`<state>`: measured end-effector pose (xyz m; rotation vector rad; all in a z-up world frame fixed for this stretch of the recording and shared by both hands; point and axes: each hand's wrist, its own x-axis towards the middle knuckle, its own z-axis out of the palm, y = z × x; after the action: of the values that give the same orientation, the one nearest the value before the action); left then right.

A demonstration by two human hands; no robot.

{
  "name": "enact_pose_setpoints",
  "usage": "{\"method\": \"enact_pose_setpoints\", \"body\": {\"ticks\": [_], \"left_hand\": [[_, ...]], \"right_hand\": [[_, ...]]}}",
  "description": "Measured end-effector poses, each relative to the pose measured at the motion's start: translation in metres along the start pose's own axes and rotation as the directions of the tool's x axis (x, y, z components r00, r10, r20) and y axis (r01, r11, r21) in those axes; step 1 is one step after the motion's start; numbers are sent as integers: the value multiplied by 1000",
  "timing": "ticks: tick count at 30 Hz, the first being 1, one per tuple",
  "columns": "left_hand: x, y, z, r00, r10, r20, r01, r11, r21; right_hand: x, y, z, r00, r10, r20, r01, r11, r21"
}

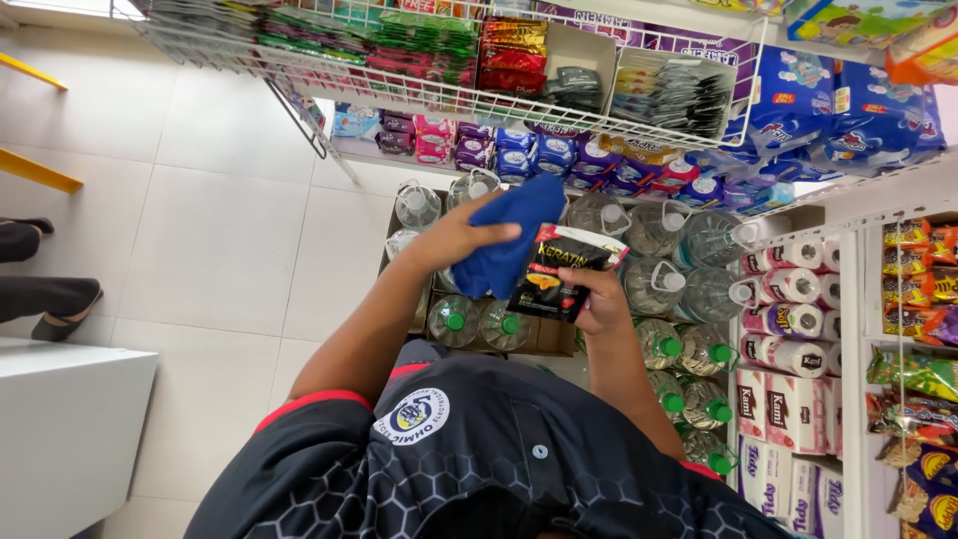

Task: The person wipes various small packaged items with a blue cloth and places them onto a wire shelf. They repeatedly reach into a cardboard box to retrieve items, wipe them, and arrange them on the shelf among other products.

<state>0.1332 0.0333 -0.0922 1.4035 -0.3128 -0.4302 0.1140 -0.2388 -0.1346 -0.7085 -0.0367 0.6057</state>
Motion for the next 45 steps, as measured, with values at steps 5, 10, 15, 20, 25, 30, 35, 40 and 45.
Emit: {"method": "enact_pose_setpoints", "body": {"ticks": [5, 10, 15, 20, 25, 30, 35, 40, 45], "left_hand": [[-22, -12, -3, 915, -24, -402, -125, 932, -339], [-57, 50, 45, 780, 408, -474, -476, 879, -26], [-58, 30, 114, 682, 650, -336, -178, 593, 786], [-64, 46, 153, 748, 657, -91, -117, 266, 957], [-42, 37, 160, 750, 645, -146, -140, 370, 918], [-19, 51, 143, 682, 628, -376, -168, 634, 755], [20, 6, 109, 769, 358, -529, -232, 928, 292], [4, 4, 98, 919, 106, -379, -319, 764, -561], [-23, -3, 110, 989, 33, -147, -112, 814, -570]], "right_hand": [[-2, -13, 41, 998, 11, -57, -6, 995, 98], [4, 9, 14, 985, -46, -168, 66, 991, 119], [9, 43, -21, 978, -164, -132, 182, 973, 139], [-20, 32, 56, 971, -229, 68, 200, 934, 295], [-29, 29, 29, 954, -284, 93, 256, 937, 238], [-38, 27, 33, 945, -291, -147, 287, 957, -50], [-52, 10, 60, 950, -260, -174, 260, 965, -23], [-55, -3, 56, 926, -322, -196, 336, 941, 40], [-56, -5, 46, 905, -365, -219, 385, 922, 51]]}}
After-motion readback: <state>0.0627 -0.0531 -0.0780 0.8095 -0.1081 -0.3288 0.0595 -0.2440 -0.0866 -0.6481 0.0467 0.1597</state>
